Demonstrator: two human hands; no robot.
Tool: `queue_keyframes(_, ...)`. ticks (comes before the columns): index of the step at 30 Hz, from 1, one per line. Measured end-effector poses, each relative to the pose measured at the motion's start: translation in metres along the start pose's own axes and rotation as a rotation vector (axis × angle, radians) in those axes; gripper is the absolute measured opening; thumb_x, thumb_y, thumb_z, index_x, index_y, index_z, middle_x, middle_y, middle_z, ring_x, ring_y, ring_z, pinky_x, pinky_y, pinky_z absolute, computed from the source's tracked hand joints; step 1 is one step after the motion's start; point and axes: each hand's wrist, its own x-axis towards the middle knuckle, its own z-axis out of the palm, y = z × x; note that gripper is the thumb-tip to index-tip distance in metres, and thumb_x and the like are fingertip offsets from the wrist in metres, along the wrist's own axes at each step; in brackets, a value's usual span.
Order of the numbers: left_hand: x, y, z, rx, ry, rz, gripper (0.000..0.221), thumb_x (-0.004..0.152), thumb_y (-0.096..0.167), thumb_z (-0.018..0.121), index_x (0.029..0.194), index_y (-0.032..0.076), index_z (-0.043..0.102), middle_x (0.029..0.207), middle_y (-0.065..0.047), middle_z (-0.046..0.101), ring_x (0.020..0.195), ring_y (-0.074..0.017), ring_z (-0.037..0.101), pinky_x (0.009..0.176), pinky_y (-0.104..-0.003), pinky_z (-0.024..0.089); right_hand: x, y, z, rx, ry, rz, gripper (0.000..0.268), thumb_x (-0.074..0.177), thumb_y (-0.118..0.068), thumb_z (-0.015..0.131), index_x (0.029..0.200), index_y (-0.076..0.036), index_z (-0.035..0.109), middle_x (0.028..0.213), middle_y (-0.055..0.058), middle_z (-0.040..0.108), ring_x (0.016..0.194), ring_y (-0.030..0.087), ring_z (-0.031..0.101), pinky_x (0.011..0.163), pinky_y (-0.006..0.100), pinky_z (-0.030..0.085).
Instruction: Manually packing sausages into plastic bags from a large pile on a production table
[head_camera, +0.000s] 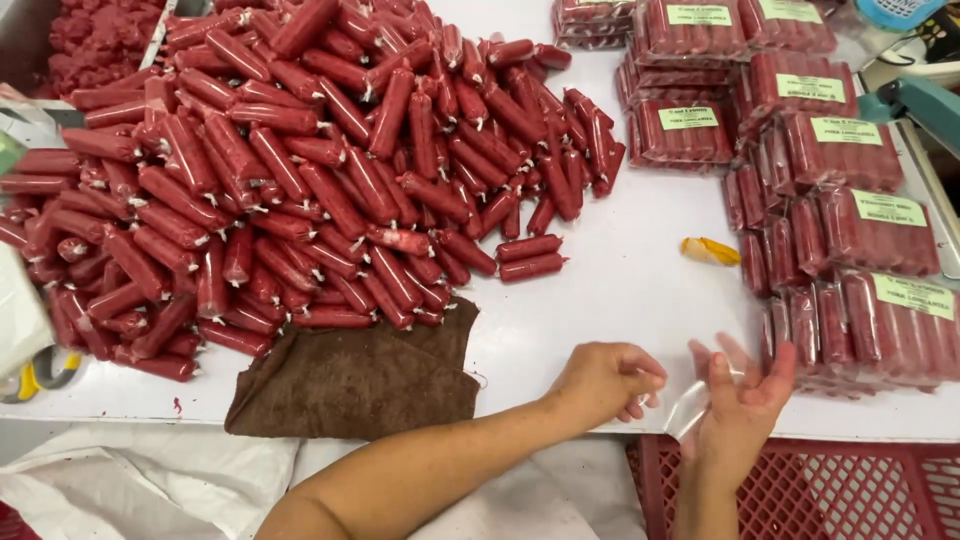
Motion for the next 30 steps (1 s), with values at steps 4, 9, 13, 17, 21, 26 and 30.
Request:
queue_keyframes(4,0.004,0.018,-0.004,0.292,0.217,-0.051,0.027,0.092,0.034,0.071,0.079,0.011,0.065,0.065,-0.005,0.067,0.052,-0.0131,0.056,0.056,-0.026,0.047,-0.020,-0.023,-0.007,-0.694,-0.235,-0.634,0.079,0.102,-0.014,0.064,0.163,-0.013,0.014,0.170,0.021,-0.002,0.163,0.042,0.009,0.133,0.064,0.020)
queue_keyframes(9,0.013,0.028,-0.026,0.816,0.127,-0.077,0.064,0.071,0.074,0.054,0.104,0.021,0.069,0.091,-0.004,0.073,0.095,-0.0250,0.068,0.083,-0.038,0.050,-0.009,0.012,-0.021,-1.096,-0.624,-0.810,0.063,0.102,-0.035,0.045,0.157,-0.006,0.031,0.167,0.024,0.021,0.156,0.047,0.014,0.125,0.059,0.016)
queue_keyframes(13,0.022,0.055,-0.073,1.453,0.379,0.357,0.053,0.097,0.050,0.048,0.135,0.013,0.049,0.132,-0.020,0.047,0.121,-0.0407,0.042,0.095,-0.054,0.037,-0.001,0.041,-0.032,-1.511,-0.753,-0.695,0.068,0.098,-0.053,0.034,0.159,-0.024,0.029,0.168,0.010,0.024,0.153,0.033,0.022,0.117,0.058,0.019)
queue_keyframes(17,0.039,0.024,-0.110,1.766,0.500,0.415,0.062,0.086,0.004,0.057,0.146,0.016,0.049,0.149,-0.025,0.044,0.119,-0.0380,0.052,0.092,-0.048,0.046,0.007,0.026,-0.030,-1.342,-0.749,-0.648,0.049,0.097,-0.043,0.048,0.141,-0.024,0.057,0.150,0.002,0.054,0.144,0.027,0.042,0.117,0.049,0.028)
queue_keyframes(21,0.030,-0.003,-0.093,1.604,0.441,0.535,0.044,0.094,0.023,0.060,0.138,0.018,0.057,0.115,-0.015,0.060,0.099,-0.0349,0.054,0.075,-0.048,0.047,0.021,0.010,-0.022,-1.150,-0.687,-0.443,0.040,0.092,-0.032,0.062,0.131,-0.025,0.069,0.118,0.003,0.069,0.114,0.020,0.061,0.102,0.034,0.046)
queue_keyframes(26,0.050,0.044,-0.093,1.453,0.572,0.823,0.058,0.091,0.047,0.065,0.135,0.010,0.056,0.131,-0.025,0.055,0.103,-0.0404,0.055,0.076,-0.051,0.048,0.032,0.022,-0.022,-1.056,-0.732,-0.247,0.020,0.074,-0.032,0.082,0.090,-0.020,0.084,0.090,-0.007,0.073,0.089,0.009,0.067,0.078,0.023,0.050)
queue_keyframes(30,0.139,0.107,-0.100,1.643,0.805,0.610,0.036,0.089,0.039,0.069,0.116,0.017,0.064,0.104,-0.008,0.066,0.098,-0.0286,0.058,0.072,-0.044,0.050,0.027,0.019,-0.015,-0.929,-0.695,-0.327,0.010,0.076,-0.021,0.082,0.084,-0.015,0.083,0.086,-0.003,0.074,0.085,0.009,0.068,0.083,0.022,0.052)
